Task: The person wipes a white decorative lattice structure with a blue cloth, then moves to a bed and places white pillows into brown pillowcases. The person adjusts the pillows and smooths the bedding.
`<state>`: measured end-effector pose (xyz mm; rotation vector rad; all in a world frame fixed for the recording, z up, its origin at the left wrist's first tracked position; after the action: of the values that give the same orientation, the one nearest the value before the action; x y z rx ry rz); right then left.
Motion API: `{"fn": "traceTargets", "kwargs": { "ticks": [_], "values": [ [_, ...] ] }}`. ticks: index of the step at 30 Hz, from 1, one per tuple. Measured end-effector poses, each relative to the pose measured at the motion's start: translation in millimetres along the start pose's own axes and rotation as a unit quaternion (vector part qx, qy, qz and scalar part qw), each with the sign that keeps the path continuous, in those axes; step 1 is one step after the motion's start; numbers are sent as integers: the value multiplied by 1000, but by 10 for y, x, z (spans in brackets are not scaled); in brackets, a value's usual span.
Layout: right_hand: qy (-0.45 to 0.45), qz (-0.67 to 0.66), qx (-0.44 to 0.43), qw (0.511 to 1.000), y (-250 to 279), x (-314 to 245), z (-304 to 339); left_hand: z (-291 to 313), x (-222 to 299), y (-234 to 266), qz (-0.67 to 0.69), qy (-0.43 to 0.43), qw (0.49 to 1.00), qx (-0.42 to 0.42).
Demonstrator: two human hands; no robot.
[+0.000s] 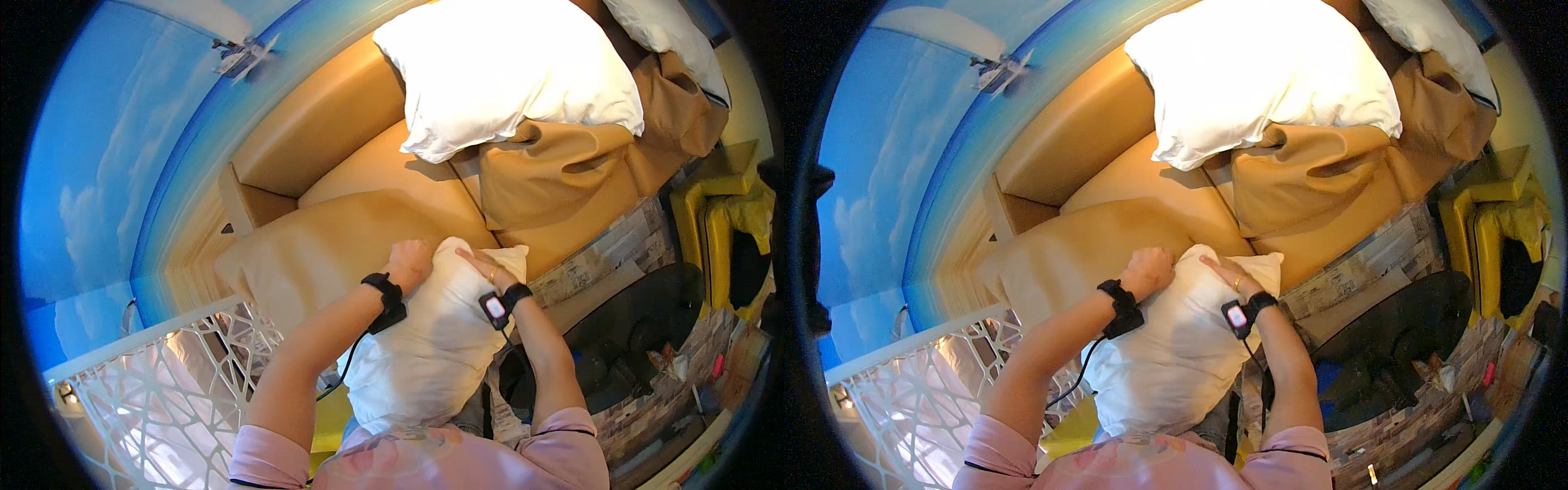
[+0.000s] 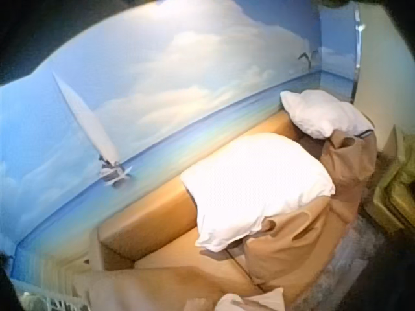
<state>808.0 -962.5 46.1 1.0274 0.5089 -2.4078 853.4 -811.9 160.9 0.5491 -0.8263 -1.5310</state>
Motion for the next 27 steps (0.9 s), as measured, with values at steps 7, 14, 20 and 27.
{"fn": "traceTargets", "kwargs": {
  "ticks": [7,14,20,27],
  "values": [
    [314,218,71,921,-750,-398,491,42,61,-80,18,-40,996,-73],
    [358,204,123,903,-1216,-829,659,1003,134,68,205,-111,972,-43],
    [450,389,199,778,-1281,-2154,1465,1832,-36,1228,264,-120,955,60],
    [467,445,265,717,-1536,-2400,1689,2205,-189,1252,238,-167,944,152]
  ]
}}
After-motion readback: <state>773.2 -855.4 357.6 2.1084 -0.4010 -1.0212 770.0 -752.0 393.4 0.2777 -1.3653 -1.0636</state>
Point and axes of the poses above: each hand's wrist, its own z-axis away from the middle knuckle, its own y-axis out of the back of the hand, x = y × z, the point moved 6 cm from there along -z, towards the middle knuckle, and after that the axes turned 8 degrees about y, right-handed, at the moved point
